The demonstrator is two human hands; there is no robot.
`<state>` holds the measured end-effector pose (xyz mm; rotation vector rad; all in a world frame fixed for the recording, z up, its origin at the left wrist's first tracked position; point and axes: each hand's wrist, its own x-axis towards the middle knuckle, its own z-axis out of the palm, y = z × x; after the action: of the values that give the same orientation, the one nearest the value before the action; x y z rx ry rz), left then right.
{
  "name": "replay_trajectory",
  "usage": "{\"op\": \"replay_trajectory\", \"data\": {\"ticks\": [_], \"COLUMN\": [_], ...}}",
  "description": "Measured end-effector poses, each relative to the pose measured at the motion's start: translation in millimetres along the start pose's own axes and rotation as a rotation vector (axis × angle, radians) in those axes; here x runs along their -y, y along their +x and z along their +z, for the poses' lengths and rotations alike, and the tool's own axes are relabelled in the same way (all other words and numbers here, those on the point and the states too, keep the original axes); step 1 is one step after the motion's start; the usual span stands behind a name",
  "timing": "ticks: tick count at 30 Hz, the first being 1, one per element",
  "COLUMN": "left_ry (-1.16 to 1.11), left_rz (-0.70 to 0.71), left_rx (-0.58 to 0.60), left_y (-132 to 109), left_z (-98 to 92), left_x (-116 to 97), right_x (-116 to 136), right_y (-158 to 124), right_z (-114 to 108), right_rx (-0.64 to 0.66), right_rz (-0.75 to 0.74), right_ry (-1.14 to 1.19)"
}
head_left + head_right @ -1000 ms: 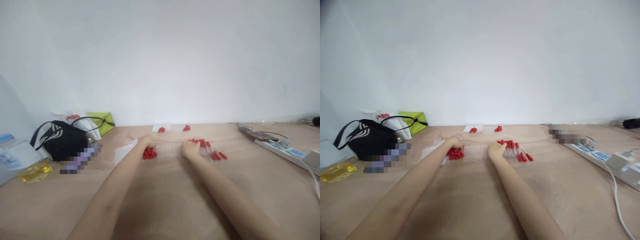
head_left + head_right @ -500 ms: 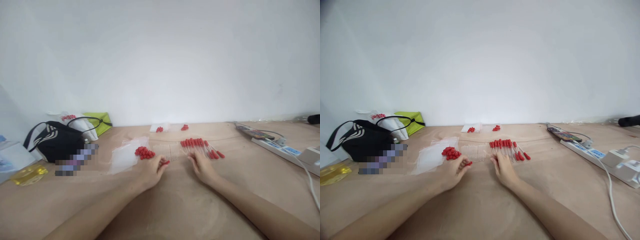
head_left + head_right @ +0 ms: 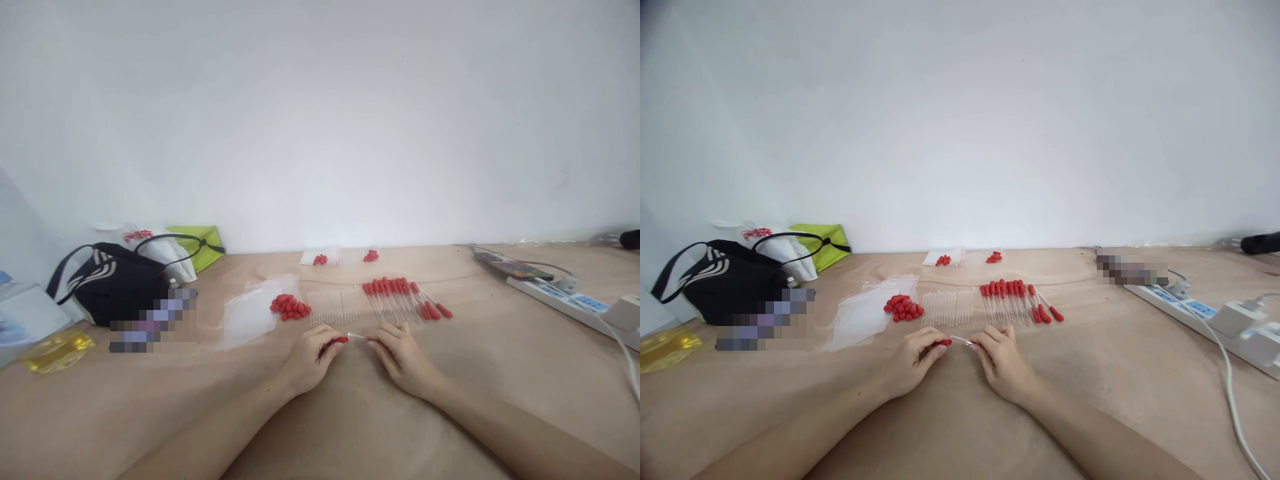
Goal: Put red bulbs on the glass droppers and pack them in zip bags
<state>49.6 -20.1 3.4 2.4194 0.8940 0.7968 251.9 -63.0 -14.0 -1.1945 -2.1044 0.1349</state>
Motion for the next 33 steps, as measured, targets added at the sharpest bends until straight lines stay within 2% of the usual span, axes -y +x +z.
{"op": "replay_trajectory", "data": {"ticks": [6,11,15,20,26,33], "left_ry": [-0.031,-0.168,-0.166,-0.083,-0.011,0.058], "left_rz": [-0.059,-0.105,-0.108,-0.061,0.039,0.053], "left_rx": [0.03,0.088,0.063,0.048,0.103,0.107], "left_y": [0.7,-0.2,-1.4,-1.3,-0.6,-2.4], "left_z": [-1.1,2.0,2.9,0.7,-0.3,-1.6], "left_x": [-1.8,4.1,6.6,2.9,-1.0,-2.4], "right_x": [-1.7,-2.4,-4.1,-7.6,-12.1,-2.5], "right_y": [0.9,1.8,2.5,3.8,6.6,5.2], "right_z": [1.2,0.5,0.4,0.1,-4.5,-4.1], "right_rx": [0.016,0.003,-0.008,0.037,0.092,0.043], "right_rz": [-0.028,-0.065,-0.07,-0.091,-0.131,-0.187], "right_ry": [0.01,-0.009,0.006,0.017,-0.065,-0.191]}}
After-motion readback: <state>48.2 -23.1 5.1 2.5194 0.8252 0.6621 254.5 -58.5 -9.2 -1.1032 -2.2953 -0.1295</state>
